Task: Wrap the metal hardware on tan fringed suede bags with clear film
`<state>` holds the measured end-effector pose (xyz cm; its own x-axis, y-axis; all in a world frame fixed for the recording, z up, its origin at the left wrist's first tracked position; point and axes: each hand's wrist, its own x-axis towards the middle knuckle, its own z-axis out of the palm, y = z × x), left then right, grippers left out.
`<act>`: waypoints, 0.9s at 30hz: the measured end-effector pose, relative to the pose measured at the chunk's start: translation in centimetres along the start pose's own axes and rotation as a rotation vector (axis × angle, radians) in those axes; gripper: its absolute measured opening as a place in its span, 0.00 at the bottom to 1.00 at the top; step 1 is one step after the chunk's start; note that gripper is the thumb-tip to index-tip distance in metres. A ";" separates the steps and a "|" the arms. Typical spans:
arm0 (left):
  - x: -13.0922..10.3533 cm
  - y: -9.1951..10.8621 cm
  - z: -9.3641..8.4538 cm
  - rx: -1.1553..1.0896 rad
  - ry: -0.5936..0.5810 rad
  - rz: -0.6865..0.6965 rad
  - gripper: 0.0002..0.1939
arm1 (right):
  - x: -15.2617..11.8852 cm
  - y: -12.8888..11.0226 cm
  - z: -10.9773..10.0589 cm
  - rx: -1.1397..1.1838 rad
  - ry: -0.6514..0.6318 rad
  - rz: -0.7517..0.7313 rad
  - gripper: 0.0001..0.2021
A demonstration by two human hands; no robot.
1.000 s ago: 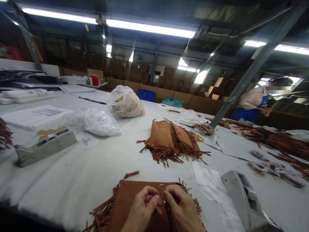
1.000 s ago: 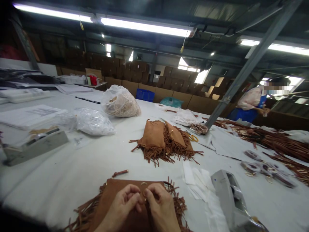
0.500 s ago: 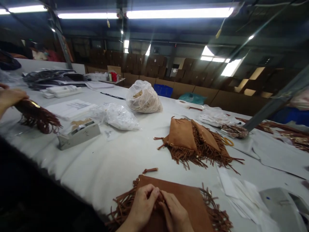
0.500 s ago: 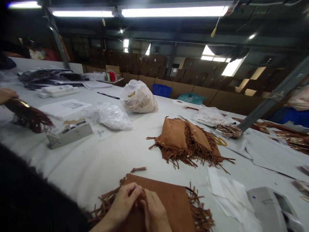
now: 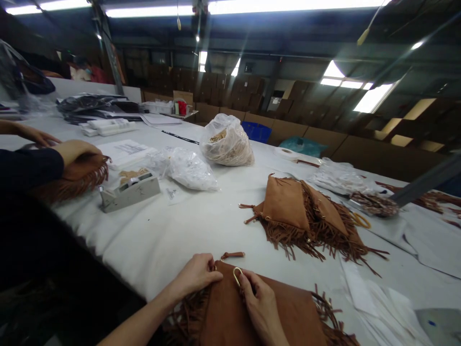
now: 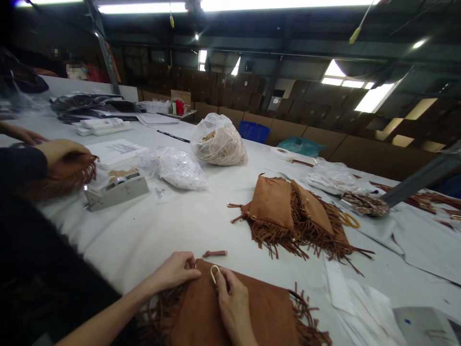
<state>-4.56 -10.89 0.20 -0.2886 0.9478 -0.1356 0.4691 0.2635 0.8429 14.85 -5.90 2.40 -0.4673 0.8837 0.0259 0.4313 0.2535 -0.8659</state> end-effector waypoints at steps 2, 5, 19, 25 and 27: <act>0.1 0.3 0.0 0.048 -0.019 0.024 0.09 | -0.1 0.0 0.0 -0.003 0.020 0.007 0.22; 0.0 0.3 0.2 0.053 0.026 0.021 0.12 | -0.1 -0.1 0.0 -0.015 0.033 -0.012 0.22; -1.9 0.7 3.3 -0.043 0.375 0.081 0.10 | 1.5 -0.9 0.8 -0.059 0.055 -0.129 0.17; -1.5 1.0 4.4 -0.114 0.325 0.205 0.12 | 4.1 -2.5 2.5 -0.212 0.061 -0.257 0.17; -1.4 0.2 4.8 -0.109 0.327 0.247 0.13 | 4.5 -2.0 3.0 -0.282 0.046 -0.274 0.17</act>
<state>-0.08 -11.27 -1.98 -0.4365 0.8684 0.2353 0.4714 -0.0020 0.8819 9.59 -3.64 2.77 -0.5623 0.7833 0.2652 0.4934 0.5752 -0.6525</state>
